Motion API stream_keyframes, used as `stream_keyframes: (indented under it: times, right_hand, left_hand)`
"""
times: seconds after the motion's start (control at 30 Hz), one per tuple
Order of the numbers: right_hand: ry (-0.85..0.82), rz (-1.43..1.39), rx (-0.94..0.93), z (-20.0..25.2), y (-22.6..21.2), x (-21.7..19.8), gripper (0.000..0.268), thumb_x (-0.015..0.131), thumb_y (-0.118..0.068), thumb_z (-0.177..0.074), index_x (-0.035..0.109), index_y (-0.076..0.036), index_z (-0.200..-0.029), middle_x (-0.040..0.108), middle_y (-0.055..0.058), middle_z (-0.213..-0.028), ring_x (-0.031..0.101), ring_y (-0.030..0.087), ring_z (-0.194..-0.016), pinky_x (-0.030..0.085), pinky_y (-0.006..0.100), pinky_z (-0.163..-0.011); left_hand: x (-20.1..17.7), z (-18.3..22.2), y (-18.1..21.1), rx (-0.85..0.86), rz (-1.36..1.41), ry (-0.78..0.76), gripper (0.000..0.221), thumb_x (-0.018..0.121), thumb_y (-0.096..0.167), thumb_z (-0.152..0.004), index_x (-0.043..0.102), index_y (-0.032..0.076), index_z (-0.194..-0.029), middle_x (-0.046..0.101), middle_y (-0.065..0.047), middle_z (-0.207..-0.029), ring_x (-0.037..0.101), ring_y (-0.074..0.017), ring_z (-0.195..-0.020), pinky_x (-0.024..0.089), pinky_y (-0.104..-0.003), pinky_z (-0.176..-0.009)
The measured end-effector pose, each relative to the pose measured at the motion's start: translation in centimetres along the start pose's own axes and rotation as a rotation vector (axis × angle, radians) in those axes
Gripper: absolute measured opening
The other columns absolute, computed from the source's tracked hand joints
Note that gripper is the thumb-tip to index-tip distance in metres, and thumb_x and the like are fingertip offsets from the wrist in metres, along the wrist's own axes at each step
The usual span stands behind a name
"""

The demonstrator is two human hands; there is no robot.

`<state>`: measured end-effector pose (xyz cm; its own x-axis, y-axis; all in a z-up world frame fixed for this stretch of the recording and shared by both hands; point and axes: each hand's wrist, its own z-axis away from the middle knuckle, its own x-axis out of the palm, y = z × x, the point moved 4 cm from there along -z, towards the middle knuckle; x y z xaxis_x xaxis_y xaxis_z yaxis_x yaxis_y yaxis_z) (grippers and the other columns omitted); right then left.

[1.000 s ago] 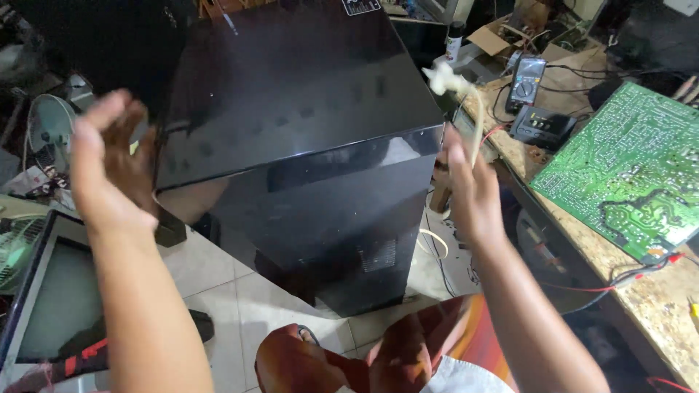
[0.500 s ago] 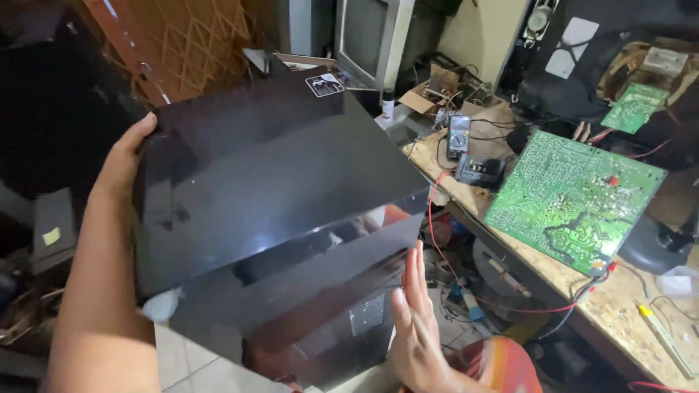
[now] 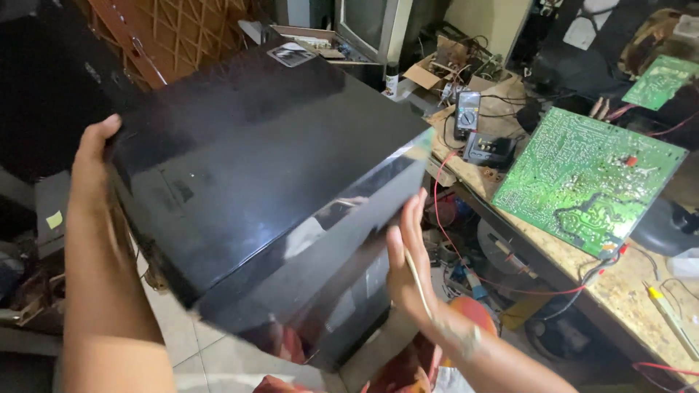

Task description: Troubleshooting and testing a water dispenser, including inspecting internal wiring and verifying water flow into a glass.

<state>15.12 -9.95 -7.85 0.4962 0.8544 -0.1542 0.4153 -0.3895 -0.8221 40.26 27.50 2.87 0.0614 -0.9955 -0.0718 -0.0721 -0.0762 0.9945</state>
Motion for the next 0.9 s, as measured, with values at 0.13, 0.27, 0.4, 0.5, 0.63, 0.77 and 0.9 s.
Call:
stream_keyframes:
  times: [0.13,0.27,0.4,0.5,0.63,0.77,0.9]
  right_hand:
    - [-0.008,0.014,-0.088,-4.6,3.1,0.9,0.061,0.036,-0.021,-0.110,0.016,0.012,-0.157,0.010,0.029,-0.169,0.012,0.037,-0.159,0.013,0.042,-0.129]
    - [-0.094,-0.031,0.045,-9.5,5.6,2.7,0.071,0.026,-0.040,-0.109,0.011,0.010,-0.158,0.012,0.026,-0.170,0.014,0.034,-0.159,0.016,0.037,-0.126]
    - [-0.186,-0.186,0.102,-14.3,9.5,5.1,0.075,0.021,-0.049,-0.108,0.004,0.000,-0.162,0.053,0.017,-0.144,0.053,0.024,-0.127,0.039,0.033,-0.111]
    - [-0.254,0.024,0.239,-16.9,7.6,6.9,0.065,0.013,-0.061,-0.110,0.017,-0.031,-0.167,0.025,0.009,-0.170,0.025,0.031,-0.156,0.012,0.046,-0.129]
    - [-0.398,0.067,0.298,-18.0,3.5,9.3,0.061,0.023,-0.036,-0.109,0.041,-0.003,-0.157,0.051,0.027,-0.149,0.047,0.039,-0.142,0.023,0.047,-0.126]
    - [-0.353,-0.035,0.285,-20.4,5.4,13.6,0.064,0.026,-0.042,-0.106,0.042,-0.003,-0.154,0.052,0.025,-0.147,0.049,0.036,-0.138,0.026,0.044,-0.123]
    - [-0.277,-0.149,0.282,-24.2,9.5,17.4,0.066,0.030,-0.048,-0.104,0.042,-0.003,-0.152,0.053,0.023,-0.145,0.050,0.034,-0.135,0.030,0.042,-0.119]
  left_hand:
    - [-0.1,4.3,0.1,0.059,0.209,0.101,0.036,0.056,0.049,-0.092,0.062,0.021,-0.113,0.066,0.004,-0.119,0.058,-0.0091,-0.104,0.049,-0.026,-0.099]
    - [0.8,10.0,2.0,0.233,0.194,0.178,0.027,0.053,0.040,-0.098,0.049,0.018,-0.113,0.056,0.001,-0.117,0.054,-0.0110,-0.107,0.047,-0.032,-0.099]
    - [1.8,12.1,1.3,0.401,0.216,0.300,0.057,0.065,0.046,-0.094,0.045,0.004,-0.126,0.056,-0.009,-0.122,0.056,-0.0171,-0.116,0.046,-0.033,-0.106]
    - [3.9,15.6,3.0,0.227,-0.047,0.672,0.094,0.066,0.063,-0.104,0.028,-0.007,-0.154,0.034,-0.041,-0.153,0.034,-0.0530,-0.146,0.028,-0.058,-0.120]
    - [6.6,16.7,3.6,0.219,-0.041,0.721,0.063,0.058,0.052,-0.097,0.044,0.003,-0.133,0.058,-0.022,-0.113,0.056,-0.0296,-0.087,0.046,-0.038,-0.071]
    - [7.9,17.2,2.8,0.253,-0.240,0.878,0.060,0.060,0.049,-0.102,0.048,-0.002,-0.131,0.052,-0.026,-0.121,0.051,-0.0476,-0.122,0.038,-0.053,-0.108]
    - [9.3,18.0,2.8,0.296,-0.299,0.841,0.063,0.055,0.042,-0.102,0.038,-0.003,-0.142,0.042,-0.028,-0.132,0.039,-0.0514,-0.131,0.026,-0.059,-0.115]
